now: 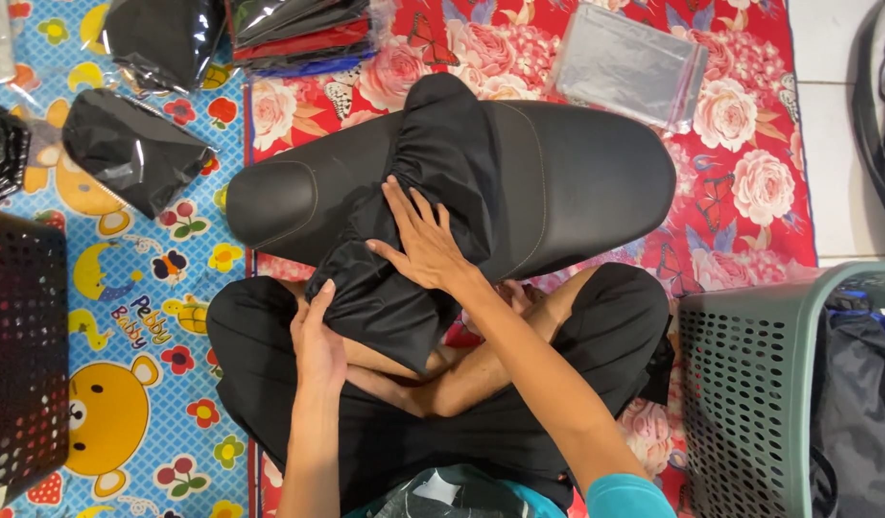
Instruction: The person folds a black motorcycle seat cover by first stretching the elastic edges over the seat, then removing it and folding the fabric into a compact rectangular shape by hand.
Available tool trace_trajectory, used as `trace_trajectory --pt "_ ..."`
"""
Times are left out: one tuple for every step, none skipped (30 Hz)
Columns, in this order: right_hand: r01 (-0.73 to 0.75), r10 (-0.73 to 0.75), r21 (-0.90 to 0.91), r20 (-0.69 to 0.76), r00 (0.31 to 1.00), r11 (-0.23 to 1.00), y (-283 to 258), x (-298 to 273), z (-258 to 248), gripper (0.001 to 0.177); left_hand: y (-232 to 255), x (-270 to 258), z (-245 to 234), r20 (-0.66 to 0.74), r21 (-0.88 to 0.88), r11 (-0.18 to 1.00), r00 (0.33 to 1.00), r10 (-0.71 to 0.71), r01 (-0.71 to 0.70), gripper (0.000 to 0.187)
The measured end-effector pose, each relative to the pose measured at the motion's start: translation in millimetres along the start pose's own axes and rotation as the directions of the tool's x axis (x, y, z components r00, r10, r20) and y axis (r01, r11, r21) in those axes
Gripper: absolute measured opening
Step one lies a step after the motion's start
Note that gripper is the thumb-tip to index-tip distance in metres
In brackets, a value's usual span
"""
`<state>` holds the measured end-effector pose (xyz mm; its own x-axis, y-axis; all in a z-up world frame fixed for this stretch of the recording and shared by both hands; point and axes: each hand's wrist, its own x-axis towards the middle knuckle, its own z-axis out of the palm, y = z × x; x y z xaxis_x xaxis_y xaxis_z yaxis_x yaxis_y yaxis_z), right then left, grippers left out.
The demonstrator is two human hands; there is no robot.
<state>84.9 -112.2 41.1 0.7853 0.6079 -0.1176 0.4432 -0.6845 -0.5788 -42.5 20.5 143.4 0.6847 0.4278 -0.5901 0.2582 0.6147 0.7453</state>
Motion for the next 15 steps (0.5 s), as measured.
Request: trace_trajectory --pt "-0.026 0.025 0.046 0.025 0.999 0.999 -4.0 -0.8 -2.6 0.084 -10.5 11.1 -12.9 0.099 -0.021 0.998 0.993 0.056 -0.055 0.076" --pt "-0.022 0.021 0.044 0.026 0.999 0.999 -7.5 -0.1 -1.3 0.084 -18.5 14.5 -12.0 0.097 -0.024 0.998 0.993 0.059 -0.057 0.076" --pt "-0.040 0.037 0.059 0.043 0.998 0.997 -9.3 -1.1 -1.2 0.084 -27.6 17.5 -9.4 0.006 -0.005 0.999 0.999 0.053 -0.053 0.085" --pt "-0.058 0.053 0.073 0.061 0.997 0.996 -10.8 -1.9 -1.2 0.084 -36.8 20.7 -6.4 -0.085 0.012 0.999 0.995 0.048 -0.047 0.097" --pt "-0.058 0.054 0.072 0.060 0.997 0.996 -7.6 -0.3 -0.4 0.084 -33.1 13.7 0.3 -0.084 0.011 0.999 0.995 0.048 -0.047 0.097" --pt "-0.032 0.034 0.058 -0.031 0.999 0.998 -4.5 2.0 0.7 0.080 -29.1 7.2 6.9 -0.141 0.105 0.994 0.990 -0.003 0.018 0.105" --pt "-0.004 0.009 0.040 -0.121 0.993 0.999 -1.5 4.8 1.4 0.077 -25.2 0.7 13.7 -0.202 0.191 0.978 0.978 -0.045 0.085 0.115" --pt "0.000 0.005 0.037 -0.121 0.993 0.999 15.0 17.4 -1.7 0.077 -27.0 3.0 12.6 -0.202 0.187 0.979 0.978 -0.043 0.082 0.115" --pt "-0.062 0.051 -0.018 -0.378 0.924 0.998 31.1 29.0 -3.0 0.055 -29.6 4.7 10.3 -0.232 0.172 0.979 0.971 -0.065 0.106 0.114" --pt "-0.135 0.074 -0.054 -0.611 0.788 0.989 47.4 41.2 -4.0 0.038 -32.4 6.8 8.0 -0.261 0.155 0.979 0.962 -0.086 0.130 0.114" --pt "-0.133 0.074 -0.053 -0.605 0.793 0.990 64.1 52.0 -17.3 0.038 -28.5 3.1 9.4 -0.267 0.153 0.979 0.960 -0.089 0.134 0.114" --pt "-0.229 0.142 -0.047 -0.659 0.738 0.972 80.8 63.3 -30.7 0.029 -24.1 -0.4 11.2 -0.243 0.140 0.985 0.968 -0.061 0.097 0.113" --pt "-0.319 0.199 -0.036 -0.714 0.671 0.947 97.0 79.2 -46.9 0.023 -17.5 -1.1 14.6 -0.216 0.124 0.991 0.976 -0.026 0.054 0.112" --pt "-0.314 0.195 -0.037 -0.714 0.673 0.949 111.8 90.8 -52.5 0.023 -16.2 -2.3 13.7 -0.218 0.120 0.991 0.976 -0.023 0.050 0.112" --pt "-0.419 0.365 0.031 -0.552 0.750 0.907 127.2 103.8 -60.2 0.048 -14.6 -2.5 14.4 -0.215 0.105 0.991 0.975 -0.056 0.080 0.113"
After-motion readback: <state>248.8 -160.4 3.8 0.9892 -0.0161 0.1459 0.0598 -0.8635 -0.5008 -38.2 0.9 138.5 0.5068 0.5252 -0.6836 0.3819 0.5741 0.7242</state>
